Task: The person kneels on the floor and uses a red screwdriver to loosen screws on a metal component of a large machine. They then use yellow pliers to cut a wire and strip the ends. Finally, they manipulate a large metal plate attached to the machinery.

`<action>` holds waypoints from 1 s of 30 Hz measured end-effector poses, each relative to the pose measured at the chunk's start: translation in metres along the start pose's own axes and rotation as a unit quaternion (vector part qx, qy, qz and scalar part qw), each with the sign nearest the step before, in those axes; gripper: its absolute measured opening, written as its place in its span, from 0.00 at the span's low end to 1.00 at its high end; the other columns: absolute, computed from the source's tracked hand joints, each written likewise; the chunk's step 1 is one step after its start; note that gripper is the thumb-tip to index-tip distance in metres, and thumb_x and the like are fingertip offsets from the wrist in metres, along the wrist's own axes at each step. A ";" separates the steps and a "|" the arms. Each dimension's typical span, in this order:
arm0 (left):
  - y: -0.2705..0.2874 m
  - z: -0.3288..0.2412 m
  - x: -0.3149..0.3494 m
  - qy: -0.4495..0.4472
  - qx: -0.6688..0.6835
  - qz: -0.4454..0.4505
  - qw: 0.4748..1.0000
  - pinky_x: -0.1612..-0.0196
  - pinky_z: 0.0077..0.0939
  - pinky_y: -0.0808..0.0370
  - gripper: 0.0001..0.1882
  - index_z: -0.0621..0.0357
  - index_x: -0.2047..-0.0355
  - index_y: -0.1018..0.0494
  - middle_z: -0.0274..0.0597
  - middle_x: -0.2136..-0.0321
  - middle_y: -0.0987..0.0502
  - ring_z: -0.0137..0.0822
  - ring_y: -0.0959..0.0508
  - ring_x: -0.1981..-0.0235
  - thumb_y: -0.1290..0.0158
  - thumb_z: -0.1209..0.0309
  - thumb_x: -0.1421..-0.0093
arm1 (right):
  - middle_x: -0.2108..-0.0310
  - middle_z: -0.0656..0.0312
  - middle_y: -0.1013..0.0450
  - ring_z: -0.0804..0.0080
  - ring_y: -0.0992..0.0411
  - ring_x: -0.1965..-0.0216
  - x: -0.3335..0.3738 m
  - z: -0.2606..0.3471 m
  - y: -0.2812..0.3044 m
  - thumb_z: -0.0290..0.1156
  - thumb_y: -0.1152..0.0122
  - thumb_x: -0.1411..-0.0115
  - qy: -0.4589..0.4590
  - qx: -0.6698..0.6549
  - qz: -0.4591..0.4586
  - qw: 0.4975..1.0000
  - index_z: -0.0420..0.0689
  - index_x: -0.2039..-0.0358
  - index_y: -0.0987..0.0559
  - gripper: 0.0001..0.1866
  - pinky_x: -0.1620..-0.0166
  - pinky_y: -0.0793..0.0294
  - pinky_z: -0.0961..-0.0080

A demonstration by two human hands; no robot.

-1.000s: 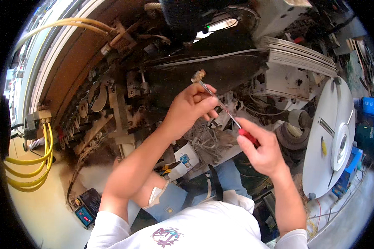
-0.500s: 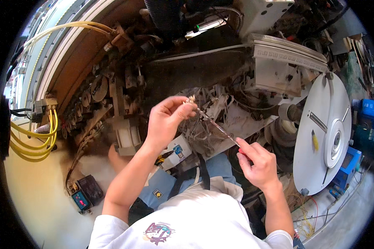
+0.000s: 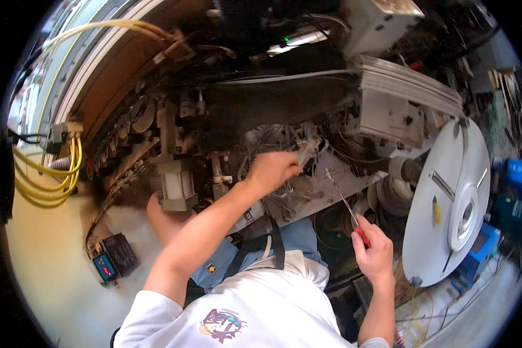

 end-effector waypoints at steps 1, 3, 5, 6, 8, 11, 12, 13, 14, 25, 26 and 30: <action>-0.002 0.000 0.003 -0.040 -0.004 -0.004 0.999 0.65 0.45 0.23 0.12 0.58 0.68 0.22 0.46 0.72 0.20 0.54 0.20 0.69 0.36 0.62 0.43 | 0.69 0.53 0.23 0.61 0.25 0.71 -0.004 0.006 -0.001 0.24 0.35 0.41 -0.007 -0.013 0.006 1.000 0.38 0.47 0.21 0.20 0.63 0.24 0.70; 0.008 -0.010 0.012 0.005 -0.045 0.152 0.987 0.60 0.45 0.21 0.10 0.57 0.65 0.20 0.49 0.69 0.19 0.53 0.19 0.65 0.39 0.64 0.42 | 0.69 0.56 0.24 0.67 0.26 0.72 -0.008 0.012 -0.008 0.24 0.36 0.41 -0.024 -0.051 0.015 0.998 0.37 0.46 0.22 0.21 0.63 0.24 0.71; 0.024 -0.013 0.016 0.036 -0.047 0.193 0.979 0.59 0.45 0.21 0.10 0.56 0.64 0.19 0.51 0.67 0.18 0.54 0.18 0.64 0.40 0.64 0.41 | 0.69 0.59 0.25 0.72 0.27 0.73 -0.014 0.018 -0.015 0.24 0.37 0.40 -0.035 -0.099 0.023 0.994 0.37 0.45 0.25 0.22 0.66 0.25 0.74; 0.031 -0.013 0.020 0.052 -0.047 0.212 0.975 0.59 0.45 0.21 0.10 0.56 0.64 0.18 0.51 0.67 0.18 0.54 0.18 0.64 0.41 0.64 0.40 | 0.69 0.60 0.26 0.74 0.28 0.73 -0.018 0.028 -0.018 0.23 0.38 0.40 -0.053 -0.174 0.042 0.982 0.37 0.44 0.26 0.22 0.67 0.26 0.76; 0.052 -0.008 0.029 0.065 -0.029 0.179 0.981 0.59 0.45 0.22 0.10 0.56 0.64 0.18 0.50 0.66 0.17 0.54 0.18 0.63 0.42 0.63 0.39 | 0.69 0.64 0.27 0.79 0.30 0.74 -0.032 0.060 -0.026 0.23 0.39 0.40 -0.093 -0.319 0.081 0.940 0.39 0.43 0.29 0.23 0.70 0.27 0.79; 0.092 -0.005 0.026 0.113 -0.036 0.204 0.972 0.59 0.43 0.23 0.12 0.54 0.58 0.20 0.47 0.65 0.16 0.51 0.17 0.62 0.42 0.61 0.37 | 0.69 0.65 0.28 0.82 0.31 0.75 -0.063 0.114 -0.034 0.25 0.41 0.36 -0.082 -0.291 0.105 0.947 0.40 0.43 0.31 0.21 0.73 0.30 0.82; 0.103 -0.002 0.028 0.111 0.004 0.163 0.980 0.59 0.42 0.22 0.13 0.53 0.57 0.20 0.46 0.65 0.16 0.51 0.17 0.62 0.42 0.60 0.38 | 0.68 0.65 0.28 0.82 0.31 0.75 -0.073 0.132 -0.035 0.26 0.42 0.36 -0.080 -0.272 0.108 0.953 0.40 0.43 0.30 0.21 0.73 0.30 0.82; 0.113 0.001 0.031 0.108 0.043 0.122 0.986 0.59 0.41 0.22 0.15 0.53 0.56 0.21 0.46 0.65 0.16 0.50 0.17 0.62 0.41 0.59 0.38 | 0.68 0.65 0.27 0.82 0.31 0.75 -0.083 0.146 -0.036 0.27 0.42 0.35 -0.066 -0.255 0.104 0.959 0.40 0.43 0.29 0.20 0.73 0.30 0.82; 0.121 0.005 0.032 0.103 0.085 0.078 0.988 0.59 0.41 0.22 0.16 0.53 0.55 0.21 0.45 0.65 0.16 0.50 0.17 0.62 0.41 0.58 0.38 | 0.68 0.66 0.27 0.82 0.31 0.75 -0.094 0.160 -0.037 0.29 0.42 0.34 -0.049 -0.234 0.100 0.966 0.40 0.44 0.27 0.19 0.73 0.30 0.82; 0.145 0.027 -0.059 0.081 0.708 -0.016 0.701 0.64 0.30 0.22 0.26 0.56 0.42 0.33 0.42 0.57 0.18 0.35 0.17 0.66 0.52 0.49 0.28 | 0.61 0.46 0.21 0.46 0.22 0.59 -0.167 0.305 -0.036 0.28 0.41 0.39 0.330 0.320 -0.076 0.885 0.39 0.51 0.21 0.16 0.55 0.23 0.58; 0.150 0.020 -0.068 0.102 0.693 -0.038 0.713 0.65 0.27 0.23 0.23 0.57 0.48 0.30 0.41 0.60 0.18 0.33 0.18 0.67 0.55 0.49 0.27 | 0.62 0.47 0.21 0.47 0.22 0.60 -0.174 0.304 -0.037 0.28 0.41 0.40 0.367 0.365 -0.081 0.852 0.40 0.52 0.21 0.15 0.56 0.23 0.57; 0.153 0.043 -0.092 0.152 0.636 -0.146 0.743 0.65 0.29 0.23 0.24 0.57 0.55 0.26 0.40 0.63 0.18 0.33 0.19 0.66 0.57 0.48 0.26 | 0.67 0.49 0.22 0.47 0.22 0.64 -0.213 0.327 -0.071 0.30 0.41 0.39 0.339 0.449 -0.028 0.826 0.40 0.51 0.20 0.16 0.60 0.23 0.55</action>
Point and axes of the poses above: each hand's wrist, its own x-axis away from the middle knuckle, its own y-axis out of the back of the hand, z = x × y, the point moved 3 cm from there along -x, towards the middle knuckle
